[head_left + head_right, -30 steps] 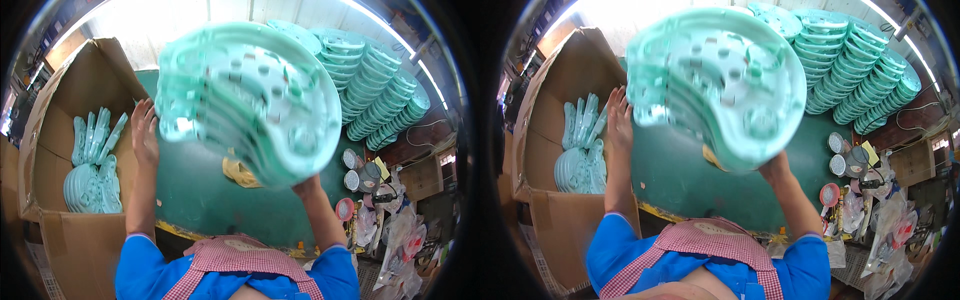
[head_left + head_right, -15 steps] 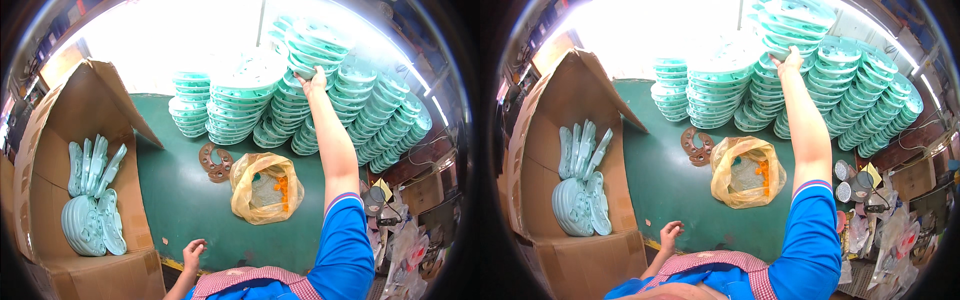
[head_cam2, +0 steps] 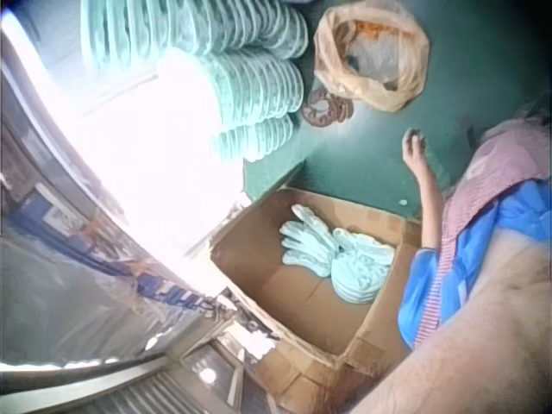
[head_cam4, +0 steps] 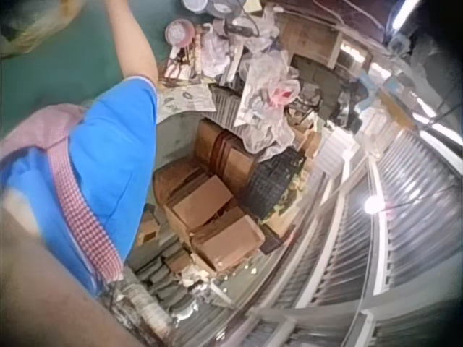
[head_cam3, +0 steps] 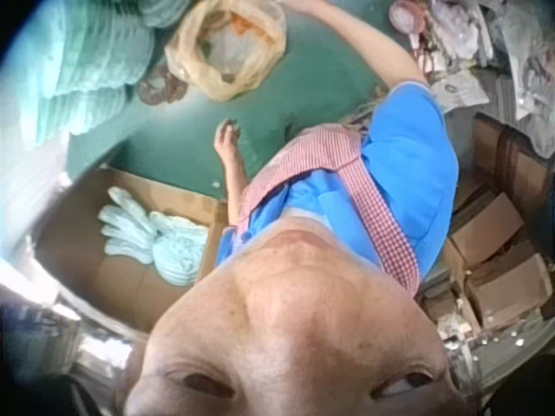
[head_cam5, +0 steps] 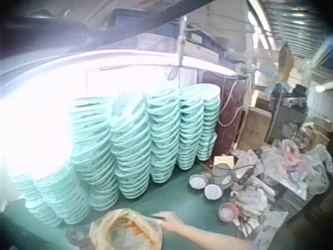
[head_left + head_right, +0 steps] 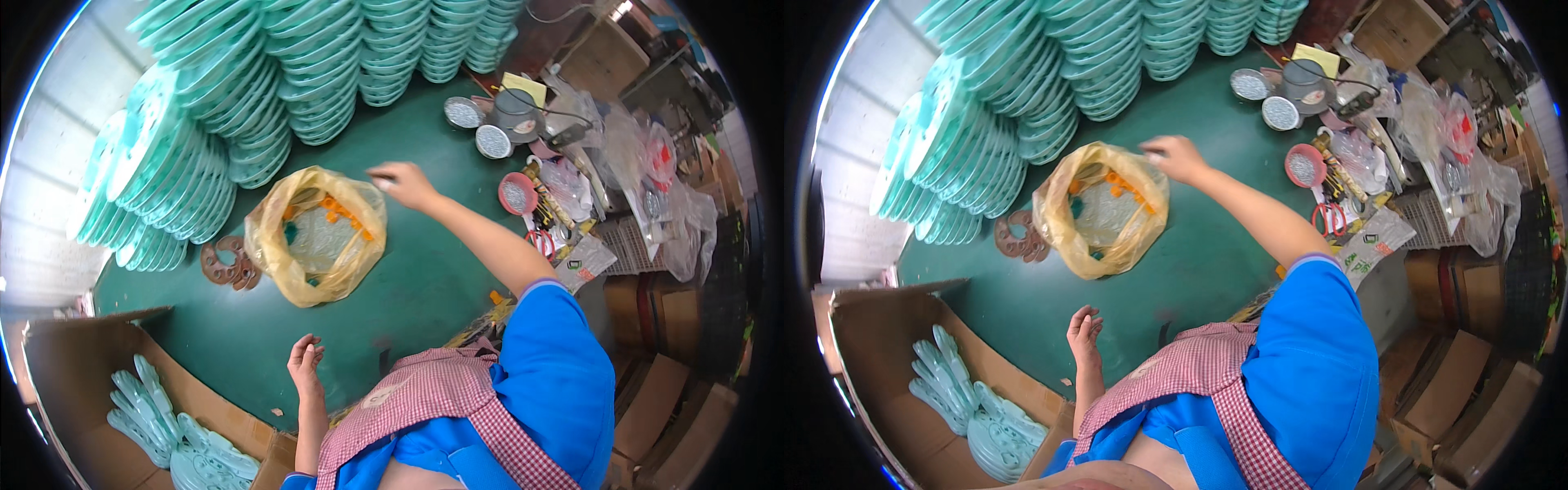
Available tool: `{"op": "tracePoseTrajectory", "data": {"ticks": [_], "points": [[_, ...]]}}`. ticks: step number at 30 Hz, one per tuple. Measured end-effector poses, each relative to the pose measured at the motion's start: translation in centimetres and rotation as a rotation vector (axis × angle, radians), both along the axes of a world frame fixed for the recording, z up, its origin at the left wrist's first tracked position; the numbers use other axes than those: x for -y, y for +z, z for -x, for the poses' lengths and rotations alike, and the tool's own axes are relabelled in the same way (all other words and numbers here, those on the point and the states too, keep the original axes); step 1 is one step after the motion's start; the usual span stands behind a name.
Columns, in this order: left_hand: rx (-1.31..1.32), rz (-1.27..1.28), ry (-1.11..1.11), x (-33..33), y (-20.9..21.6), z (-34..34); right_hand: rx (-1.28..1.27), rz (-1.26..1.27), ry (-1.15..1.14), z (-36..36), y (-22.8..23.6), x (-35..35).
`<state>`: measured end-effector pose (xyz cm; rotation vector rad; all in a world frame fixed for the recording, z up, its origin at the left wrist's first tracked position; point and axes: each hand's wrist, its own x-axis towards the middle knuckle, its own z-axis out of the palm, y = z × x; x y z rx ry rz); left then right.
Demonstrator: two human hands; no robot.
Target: The person assembles light blue plastic components by inserting small colored pieces into molded slots on a worktable. They then place the assembled parts into a cardboard box and later pack them into a large plastic bag.
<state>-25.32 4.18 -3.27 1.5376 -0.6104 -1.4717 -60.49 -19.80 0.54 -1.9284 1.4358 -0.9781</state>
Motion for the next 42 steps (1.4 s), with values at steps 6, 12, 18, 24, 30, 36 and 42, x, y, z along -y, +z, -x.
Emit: {"op": "tracePoseTrajectory", "data": {"ticks": [6, 12, 18, 24, 30, 36, 42], "points": [[0.051, -0.042, -0.293, 3.8, -0.8, 8.0, -0.094, -0.045, -0.750, 22.6, -7.4, -7.9], [0.112, 0.087, -0.630, 15.5, -4.0, 21.6, -0.684, 0.373, -1.291, 41.5, -8.5, -12.7], [0.169, 0.114, -0.769, 31.0, -8.0, 40.9, -0.986, -0.329, -0.866, 50.2, -7.3, -10.5], [0.144, -0.053, -0.502, 38.2, -10.1, 51.8, -0.888, -0.039, -0.823, 55.7, -11.3, -10.4], [0.142, -0.060, -0.422, 40.3, -10.6, 53.8, -0.622, -0.301, -1.207, 55.5, -6.7, -8.9], [0.166, -0.044, -0.506, 42.4, -12.3, 54.0, -0.776, -0.457, -1.359, 56.9, -5.0, -11.2], [0.187, 0.033, -0.503, 43.0, -13.0, 54.0, -0.821, -0.344, -1.189, 57.3, -5.8, -10.2]]}}
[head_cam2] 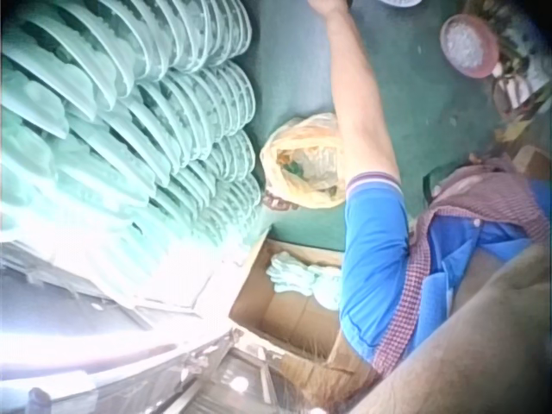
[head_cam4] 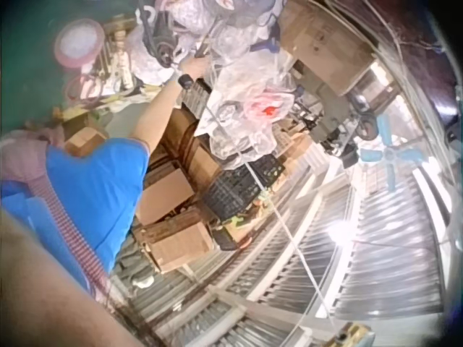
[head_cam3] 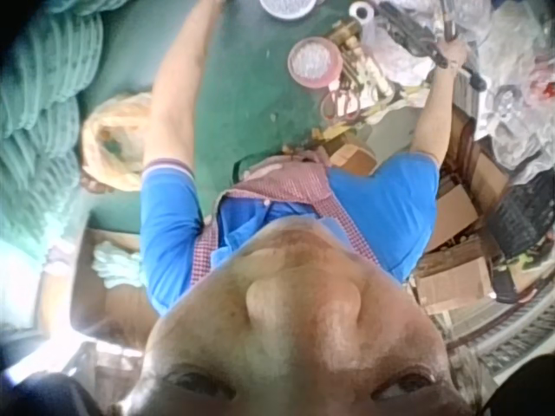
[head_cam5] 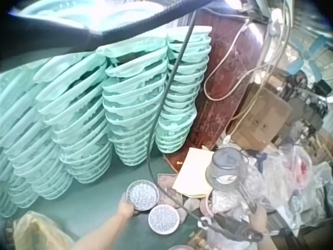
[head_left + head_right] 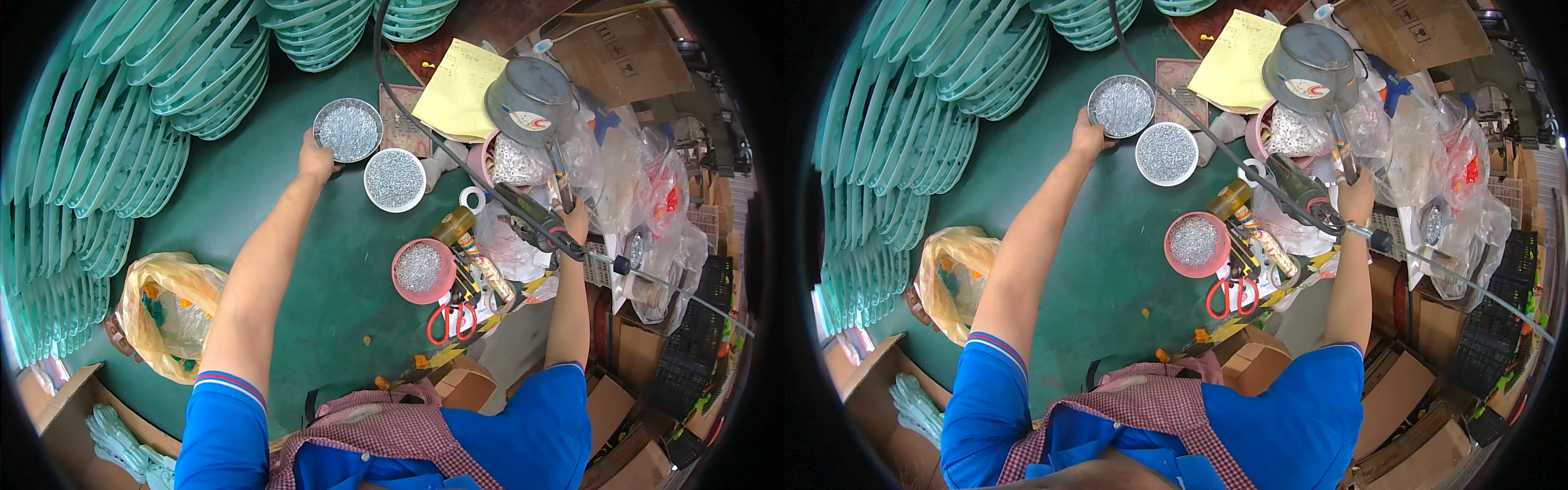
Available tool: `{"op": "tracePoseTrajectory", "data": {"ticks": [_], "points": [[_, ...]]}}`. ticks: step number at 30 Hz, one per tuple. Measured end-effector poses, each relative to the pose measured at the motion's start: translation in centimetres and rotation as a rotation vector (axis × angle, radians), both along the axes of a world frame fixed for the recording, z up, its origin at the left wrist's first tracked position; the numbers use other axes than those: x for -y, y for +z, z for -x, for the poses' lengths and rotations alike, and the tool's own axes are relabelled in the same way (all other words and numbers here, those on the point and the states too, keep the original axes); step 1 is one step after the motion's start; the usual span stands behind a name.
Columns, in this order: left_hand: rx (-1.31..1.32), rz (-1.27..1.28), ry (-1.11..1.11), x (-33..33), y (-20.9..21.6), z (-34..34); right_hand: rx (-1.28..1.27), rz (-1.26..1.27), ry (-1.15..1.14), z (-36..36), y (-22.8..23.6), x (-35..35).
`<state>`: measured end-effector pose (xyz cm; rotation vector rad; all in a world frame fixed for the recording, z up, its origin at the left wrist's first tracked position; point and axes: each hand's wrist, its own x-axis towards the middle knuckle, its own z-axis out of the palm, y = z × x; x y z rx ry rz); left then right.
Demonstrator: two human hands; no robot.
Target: The person assembles light blue plastic components by inserting small colored pieces into molded slots on a worktable. They then place the assembled parts into a cardboard box and later pack them into a large plastic bag.
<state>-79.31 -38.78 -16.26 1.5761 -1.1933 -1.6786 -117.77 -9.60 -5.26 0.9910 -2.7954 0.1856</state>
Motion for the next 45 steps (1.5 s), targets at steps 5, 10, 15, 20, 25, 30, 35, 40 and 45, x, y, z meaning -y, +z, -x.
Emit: {"op": "tracePoseTrajectory", "data": {"ticks": [5, 10, 15, 20, 25, 30, 35, 40, 45], "points": [[-0.015, -0.009, 0.028, -3.0, 1.2, -3.4, 0.080, 0.752, 0.252, -7.1, -1.1, -2.0], [-0.016, -0.026, 0.014, -6.6, 1.3, -7.6, 0.446, 0.555, 0.841, -20.2, -1.6, 1.9], [-0.030, -0.014, 0.019, -11.4, 0.3, -11.2, 0.305, 0.464, 0.595, -19.1, -6.8, 16.5], [0.049, -0.026, -0.007, -16.7, 1.2, -15.1, 0.338, 0.068, 0.281, -17.4, -8.4, 22.1], [0.169, 0.112, -0.073, -22.7, 0.6, -19.2, 0.025, -0.110, 0.585, -15.1, -8.8, 22.0], [0.166, 0.033, -0.010, -26.0, 3.3, -19.5, -0.399, -0.157, 0.517, -14.7, -8.7, 21.7], [0.100, 0.035, 0.036, -26.8, 2.2, -20.0, -0.439, -0.150, 0.504, -13.7, -8.5, 22.2], [0.119, 0.086, -0.004, -26.4, 1.0, -20.3, -0.517, -0.090, 0.557, -12.1, -9.6, 23.0], [0.088, 0.100, 0.022, -26.4, -0.3, -20.5, -0.480, 0.109, 0.525, -11.4, -7.9, 24.6]]}}
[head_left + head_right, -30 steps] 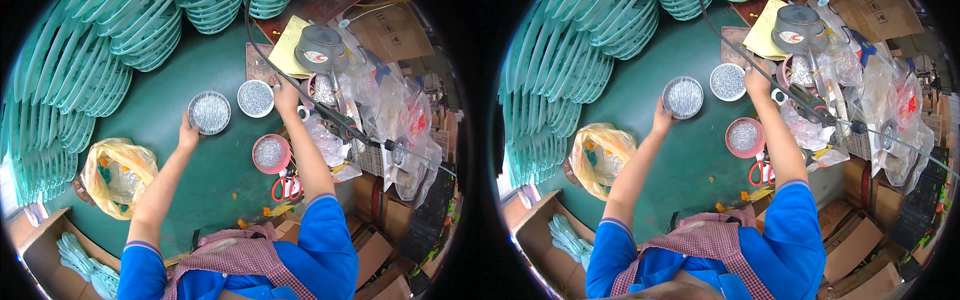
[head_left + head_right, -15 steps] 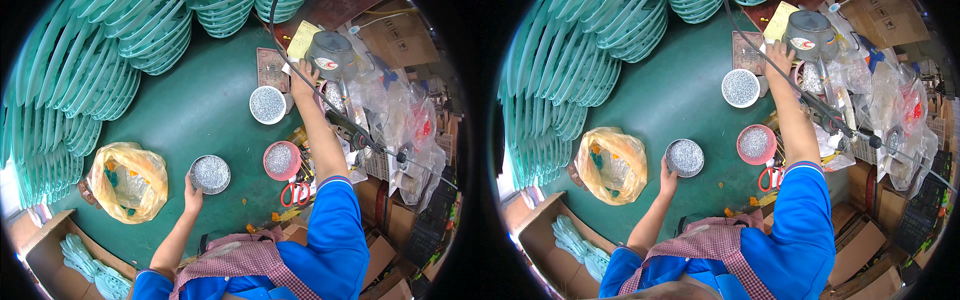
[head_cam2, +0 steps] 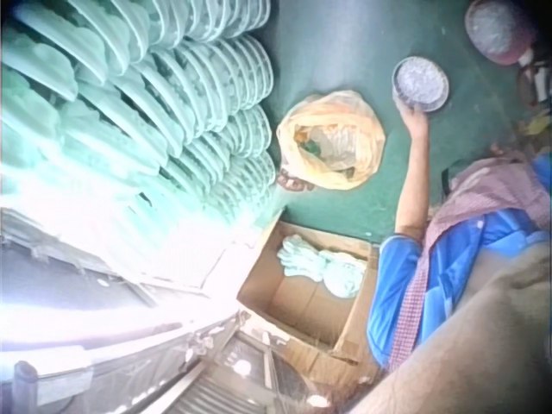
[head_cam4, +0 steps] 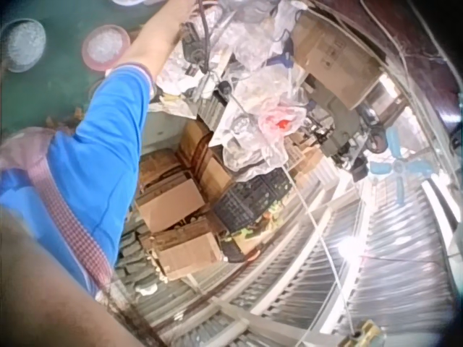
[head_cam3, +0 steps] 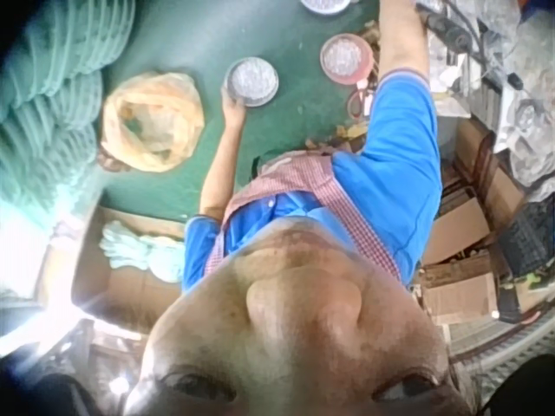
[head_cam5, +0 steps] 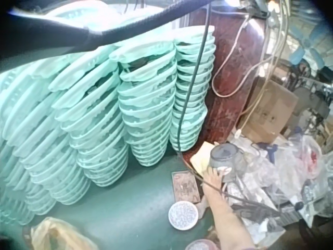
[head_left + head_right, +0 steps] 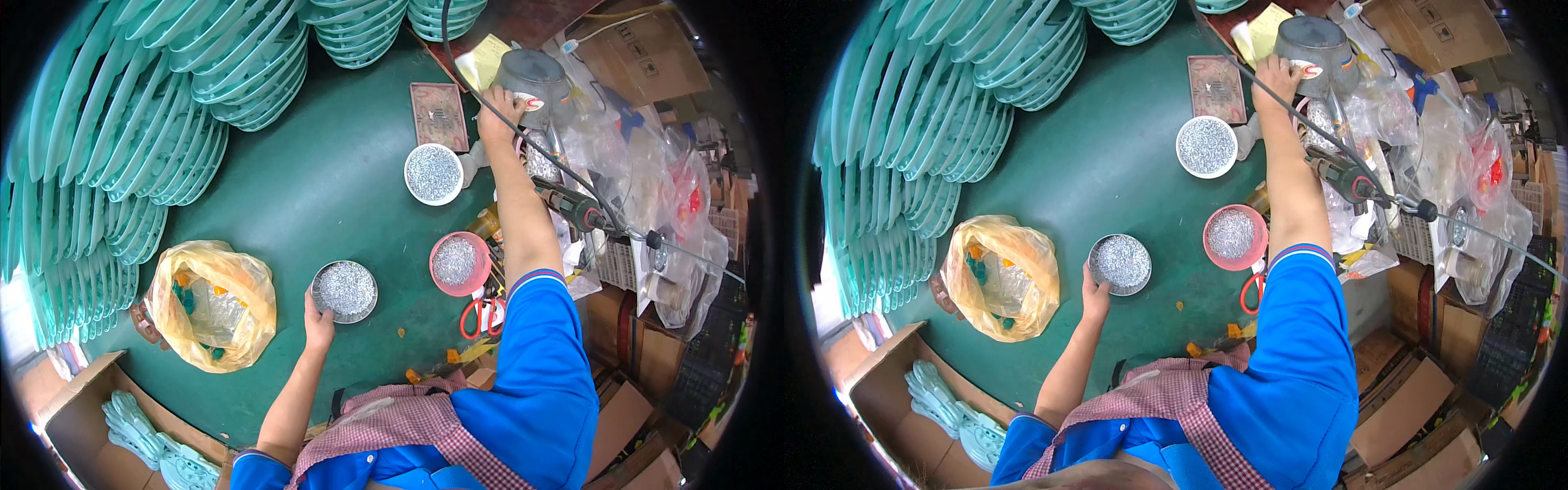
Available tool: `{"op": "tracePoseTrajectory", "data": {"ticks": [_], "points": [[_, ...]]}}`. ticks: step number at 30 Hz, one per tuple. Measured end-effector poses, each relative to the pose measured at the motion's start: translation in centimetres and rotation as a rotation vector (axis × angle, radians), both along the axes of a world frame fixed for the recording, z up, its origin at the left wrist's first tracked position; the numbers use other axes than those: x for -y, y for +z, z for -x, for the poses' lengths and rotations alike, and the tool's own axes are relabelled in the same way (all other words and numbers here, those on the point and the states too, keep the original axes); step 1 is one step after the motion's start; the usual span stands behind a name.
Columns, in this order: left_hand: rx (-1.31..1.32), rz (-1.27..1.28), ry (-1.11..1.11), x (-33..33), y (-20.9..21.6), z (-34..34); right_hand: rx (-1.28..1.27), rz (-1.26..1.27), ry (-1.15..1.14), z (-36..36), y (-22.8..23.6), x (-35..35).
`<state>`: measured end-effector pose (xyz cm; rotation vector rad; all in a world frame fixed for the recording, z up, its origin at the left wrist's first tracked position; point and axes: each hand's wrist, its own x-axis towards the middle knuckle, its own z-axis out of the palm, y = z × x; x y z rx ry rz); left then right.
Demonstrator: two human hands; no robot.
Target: The person assembles light blue plastic components by inserting small colored pieces into molded slots on a worktable. They then place the assembled parts into a cardboard box and later pack them into a large plastic bag.
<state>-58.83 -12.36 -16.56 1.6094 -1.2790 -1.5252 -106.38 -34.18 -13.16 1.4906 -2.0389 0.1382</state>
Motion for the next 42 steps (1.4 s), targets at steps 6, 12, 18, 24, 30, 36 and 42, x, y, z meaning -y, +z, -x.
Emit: {"op": "tracePoseTrajectory", "data": {"ticks": [6, 12, 18, 24, 30, 36, 42], "points": [[-0.094, -0.027, 0.060, 0.0, 0.1, 0.4, 0.496, 0.306, 0.200, -8.0, 3.6, -2.3], [0.627, 0.324, -0.049, -0.6, -0.4, -1.0, 0.790, 0.387, 0.877, -12.3, 7.2, -12.6], [-0.737, -0.196, 0.186, 2.9, 15.3, 2.1, 0.433, 0.143, 1.212, -17.3, 11.1, -23.4], [-0.372, -0.233, 0.239, -1.8, 16.4, 4.6, 1.060, -0.070, 0.761, -18.2, 10.6, -32.7], [-0.318, -0.038, -0.260, -8.8, 14.6, 5.4, 1.959, -0.047, 0.059, -15.2, 6.2, -40.1], [-0.326, -0.045, -0.383, -8.7, 14.9, 4.4, 1.531, 1.212, -0.320, -0.6, 10.6, -43.6], [-0.209, -0.154, -0.335, -7.4, 14.6, 4.1, 1.211, 1.020, -0.283, 22.3, 13.8, -37.5]]}}
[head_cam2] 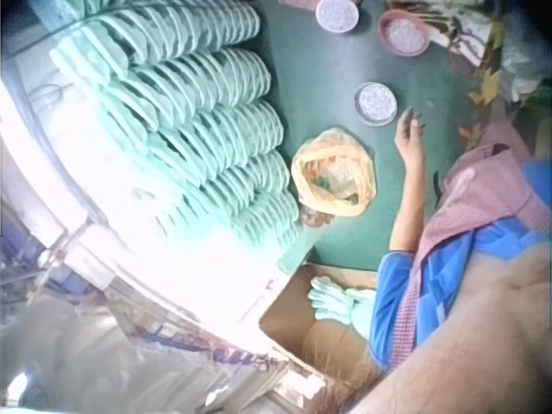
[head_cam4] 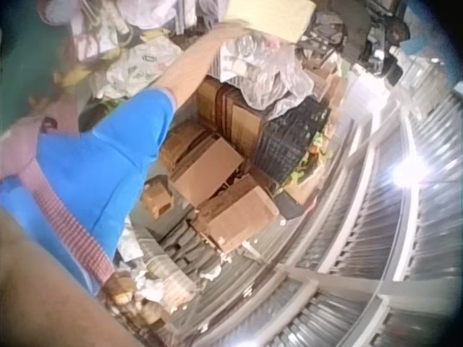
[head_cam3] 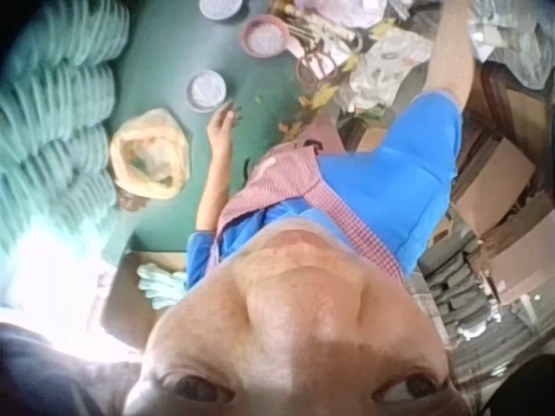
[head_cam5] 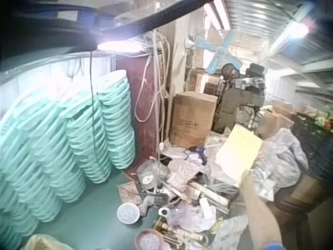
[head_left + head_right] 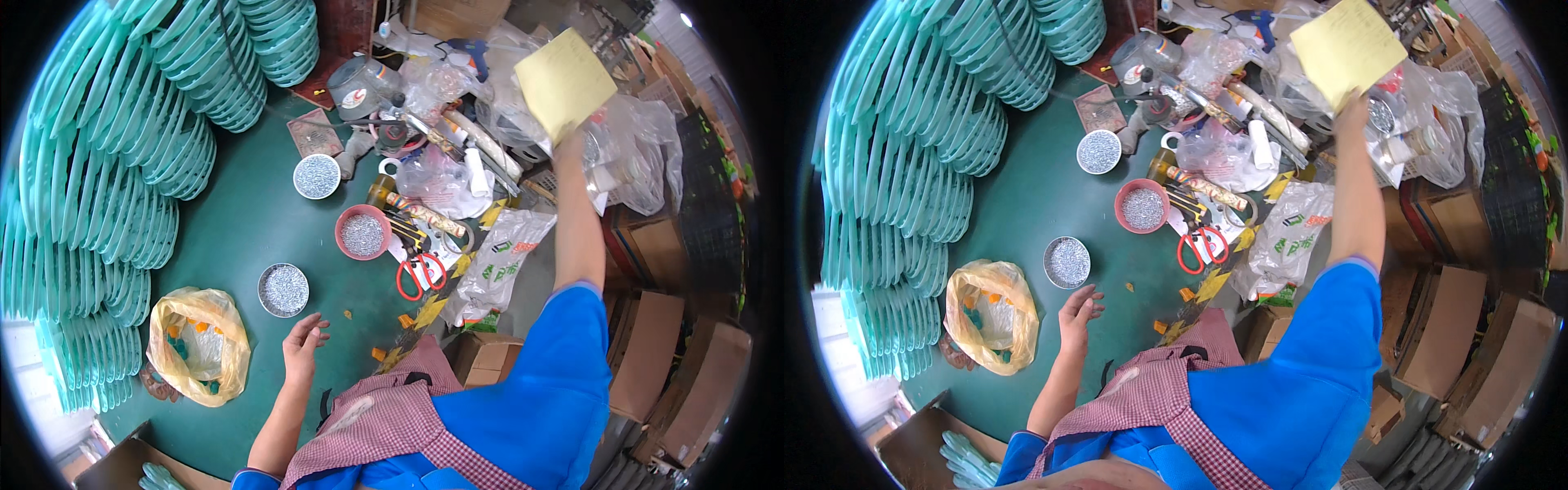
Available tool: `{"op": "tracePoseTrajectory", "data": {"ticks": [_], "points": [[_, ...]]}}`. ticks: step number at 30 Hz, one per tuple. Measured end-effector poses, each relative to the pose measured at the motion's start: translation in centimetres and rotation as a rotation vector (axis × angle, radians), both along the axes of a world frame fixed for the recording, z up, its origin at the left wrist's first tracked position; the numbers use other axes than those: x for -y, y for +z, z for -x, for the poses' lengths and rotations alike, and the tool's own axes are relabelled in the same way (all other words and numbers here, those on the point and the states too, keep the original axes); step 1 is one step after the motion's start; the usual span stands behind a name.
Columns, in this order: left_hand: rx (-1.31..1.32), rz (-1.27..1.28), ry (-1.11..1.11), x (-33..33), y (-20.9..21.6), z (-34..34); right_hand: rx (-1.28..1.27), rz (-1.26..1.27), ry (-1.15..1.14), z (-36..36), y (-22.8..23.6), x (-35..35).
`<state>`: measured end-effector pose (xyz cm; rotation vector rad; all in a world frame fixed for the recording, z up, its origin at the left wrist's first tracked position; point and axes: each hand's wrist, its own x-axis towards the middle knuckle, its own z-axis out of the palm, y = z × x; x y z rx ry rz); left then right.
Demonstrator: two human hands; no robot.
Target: The person assembles light blue plastic components by inserting small colored pieces into molded slots on a worktable. They then place the assembled parts into a cardboard box and later pack them into a large plastic bag.
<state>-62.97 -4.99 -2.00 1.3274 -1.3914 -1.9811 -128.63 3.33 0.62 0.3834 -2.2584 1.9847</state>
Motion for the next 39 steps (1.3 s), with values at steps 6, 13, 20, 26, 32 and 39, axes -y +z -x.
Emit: {"op": "tracePoseTrajectory", "data": {"ticks": [6, 13, 20, 26, 32, 39], "points": [[0.033, -0.055, 0.144, 1.6, -1.3, -0.2, -0.257, -0.061, -0.185, -8.7, 0.9, 12.3], [0.439, 0.674, 0.086, 3.9, -4.0, -1.1, -0.623, -0.288, 1.074, -33.3, -8.6, 16.9], [0.794, 0.743, 0.073, 8.2, -7.3, -0.6, -0.803, -0.556, 1.003, -34.0, -11.1, 32.0], [0.575, 0.395, 0.210, 8.5, -9.2, -2.3, -0.058, -1.293, 0.711, -30.7, -12.7, 41.2], [0.505, 0.406, 0.263, 8.4, -11.9, -4.6, -0.356, -1.269, 1.002, -34.0, -14.9, 44.6], [0.663, 0.388, 0.129, 8.2, -10.2, -4.7, -0.592, -1.280, 1.357, -49.0, -13.7, 38.2]]}}
